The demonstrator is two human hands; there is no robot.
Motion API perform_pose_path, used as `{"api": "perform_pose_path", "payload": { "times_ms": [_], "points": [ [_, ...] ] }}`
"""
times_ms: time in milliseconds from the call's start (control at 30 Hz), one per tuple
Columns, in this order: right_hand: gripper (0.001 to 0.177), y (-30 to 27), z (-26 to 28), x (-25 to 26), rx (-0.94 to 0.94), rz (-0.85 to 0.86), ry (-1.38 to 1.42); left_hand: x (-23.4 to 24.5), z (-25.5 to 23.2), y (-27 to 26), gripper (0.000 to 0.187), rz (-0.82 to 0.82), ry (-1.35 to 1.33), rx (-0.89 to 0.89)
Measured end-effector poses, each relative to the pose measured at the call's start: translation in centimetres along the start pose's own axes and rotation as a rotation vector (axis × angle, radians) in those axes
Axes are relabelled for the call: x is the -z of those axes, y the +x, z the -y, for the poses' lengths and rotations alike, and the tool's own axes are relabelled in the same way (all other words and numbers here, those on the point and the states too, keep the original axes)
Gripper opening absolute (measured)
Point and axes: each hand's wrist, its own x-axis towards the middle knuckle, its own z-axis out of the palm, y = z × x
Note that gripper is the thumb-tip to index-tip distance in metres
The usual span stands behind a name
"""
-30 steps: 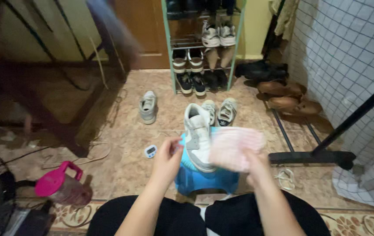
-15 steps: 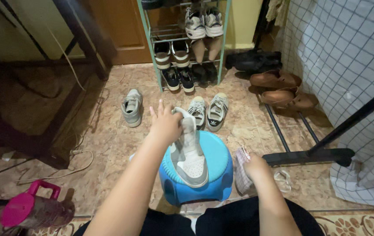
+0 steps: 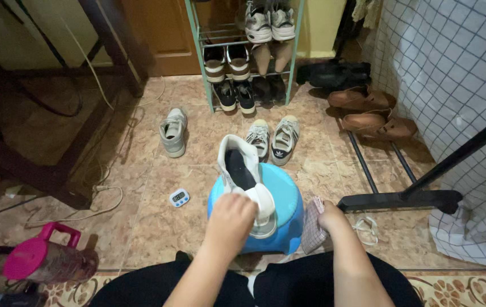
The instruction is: The person unlaces a white sneaker, removes the laces, and then re-laces the shoe by threading the laces through the eyelets and tying them. The person then wipes the shoe with a cloth.
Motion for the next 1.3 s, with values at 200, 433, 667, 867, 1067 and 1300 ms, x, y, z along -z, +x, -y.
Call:
{"api": "perform_pose_path", "payload": {
  "times_ms": [200,433,667,867,1067,1300],
  "points": [
    [0.059,0.6,-0.7,-1.1,-0.006,-0.008,-0.076,-1.0,0.1,-3.8,0.022,0.019,0.003,-0.113],
    [0.060,1.6,-0.3,-1.8,-0.088,0.103,-0.068,-0.9,1.1,-3.7,0.026,0.040,-0.115,-0.138],
    [0.052,1.9,0.1,-2.4,-0.097,0.169,-0.093,-1.7,3.2,-3.1,0.030,0.069,-0.394,0.026],
    [0.035,1.5,1.1,-0.6,-0.053,0.114,0.029,-1.7,4.3,-2.7,0.035,0.089,-0.451,0.045],
    [0.035,0.6,2.2,2.7,0.067,-0.243,0.046,-1.2,4.1,-2.4,0.039,0.092,-0.414,-0.004],
    [0.038,-0.6,2.6,3.1,0.103,-0.253,0.237,-1.1,3.8,-2.4,0.041,0.118,-0.382,-0.053]
  ]
}}
